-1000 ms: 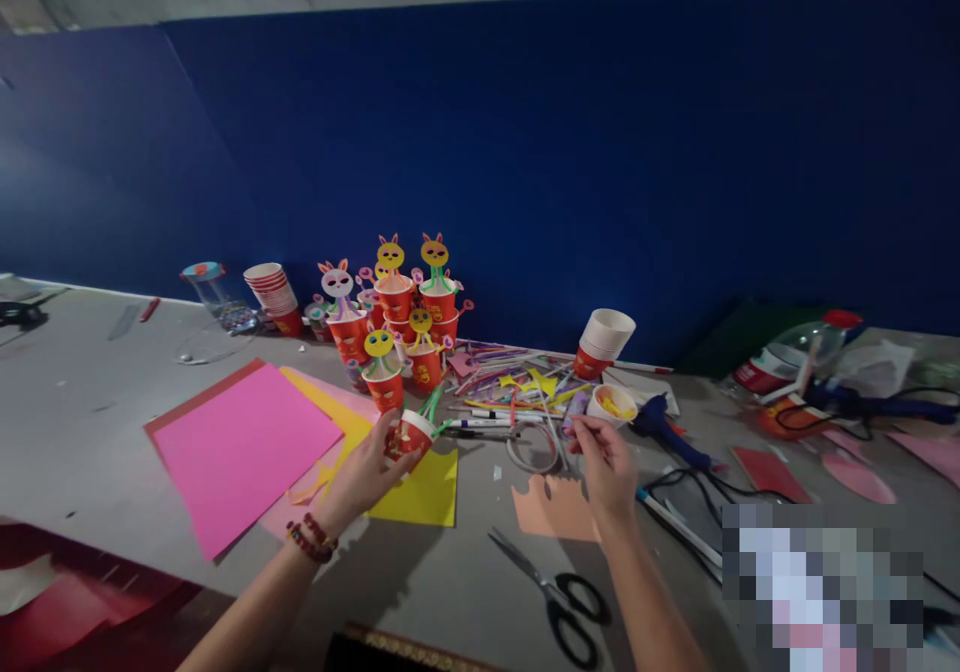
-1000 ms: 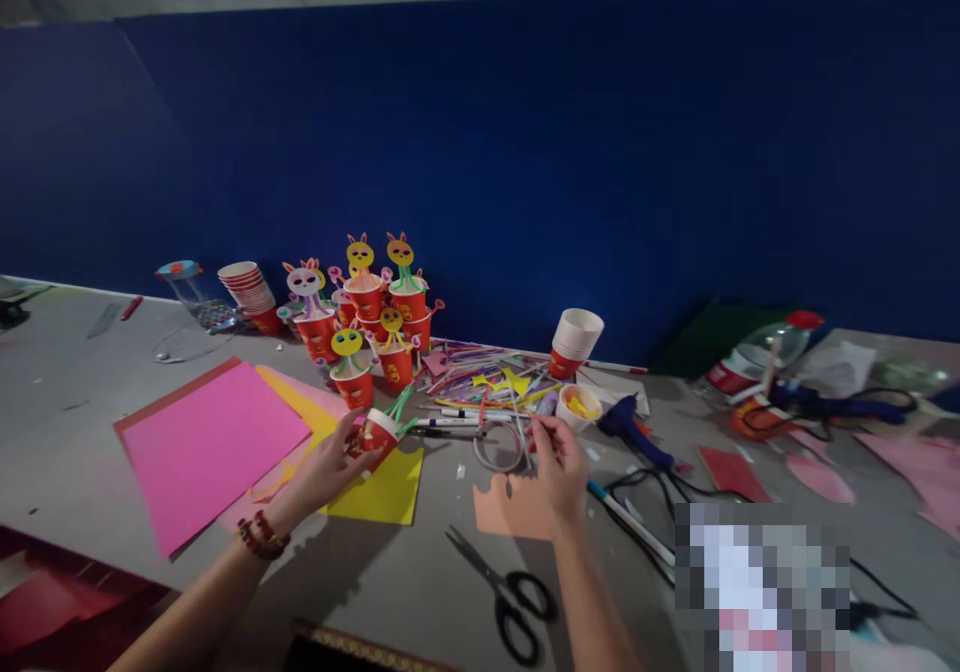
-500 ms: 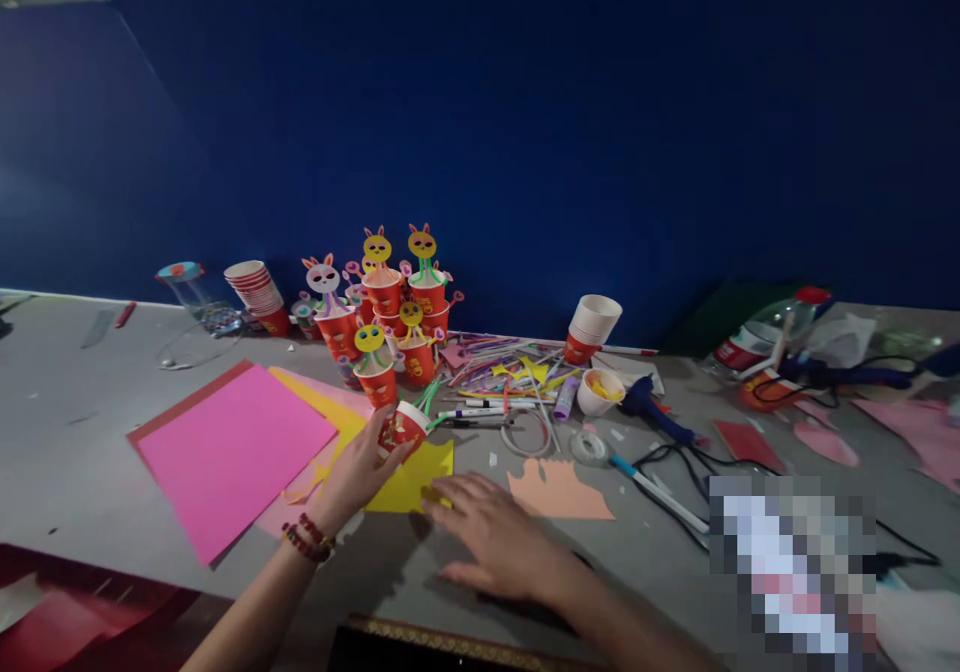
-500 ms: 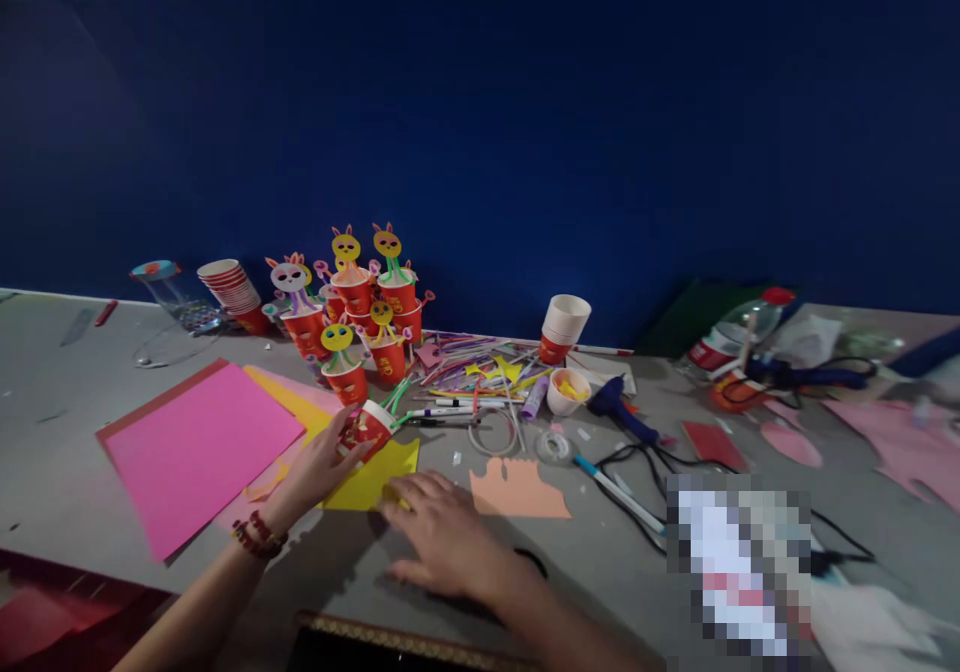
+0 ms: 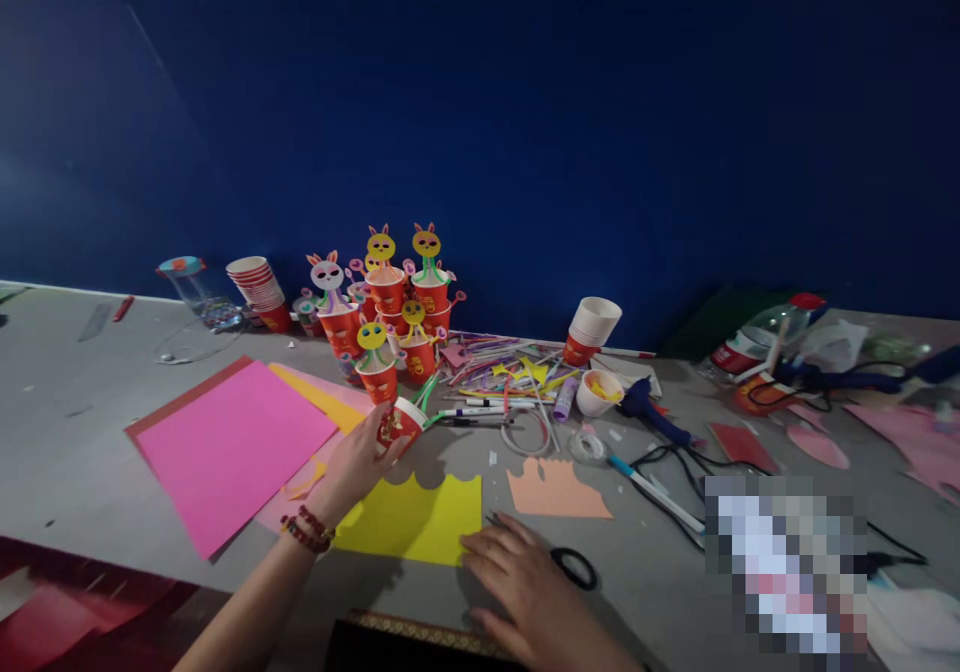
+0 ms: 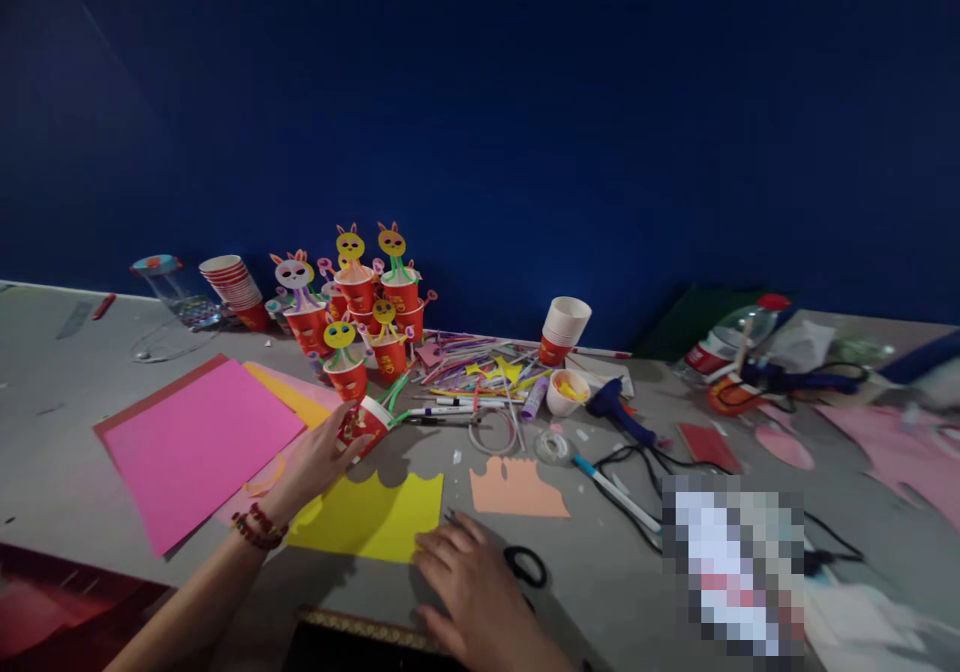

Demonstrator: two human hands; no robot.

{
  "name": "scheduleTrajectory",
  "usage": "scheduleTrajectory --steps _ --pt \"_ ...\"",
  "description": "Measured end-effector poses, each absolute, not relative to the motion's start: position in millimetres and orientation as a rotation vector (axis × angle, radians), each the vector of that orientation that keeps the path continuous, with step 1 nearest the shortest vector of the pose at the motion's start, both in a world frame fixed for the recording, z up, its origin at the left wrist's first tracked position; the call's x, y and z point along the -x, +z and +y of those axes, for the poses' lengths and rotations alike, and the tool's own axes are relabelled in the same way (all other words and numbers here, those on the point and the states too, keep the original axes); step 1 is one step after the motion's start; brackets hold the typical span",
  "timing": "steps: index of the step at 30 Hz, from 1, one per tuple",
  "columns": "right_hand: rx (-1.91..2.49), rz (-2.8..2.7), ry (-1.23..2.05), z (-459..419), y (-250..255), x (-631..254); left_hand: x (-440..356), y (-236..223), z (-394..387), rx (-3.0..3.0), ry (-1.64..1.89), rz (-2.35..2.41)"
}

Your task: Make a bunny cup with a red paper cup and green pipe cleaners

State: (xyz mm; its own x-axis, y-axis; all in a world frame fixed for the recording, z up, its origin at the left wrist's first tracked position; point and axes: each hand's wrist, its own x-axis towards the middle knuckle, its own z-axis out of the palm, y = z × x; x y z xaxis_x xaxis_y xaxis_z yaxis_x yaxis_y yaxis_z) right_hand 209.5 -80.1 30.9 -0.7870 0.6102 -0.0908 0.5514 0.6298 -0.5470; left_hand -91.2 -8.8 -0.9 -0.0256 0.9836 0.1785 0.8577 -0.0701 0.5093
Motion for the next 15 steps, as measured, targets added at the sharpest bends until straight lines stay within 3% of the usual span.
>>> scheduleTrajectory --steps 15 --pt "0.924 -2.635 0.596 -85.0 -5.7 -245.2 99.9 -1.9 -17.4 -2.066 0.796 1.985"
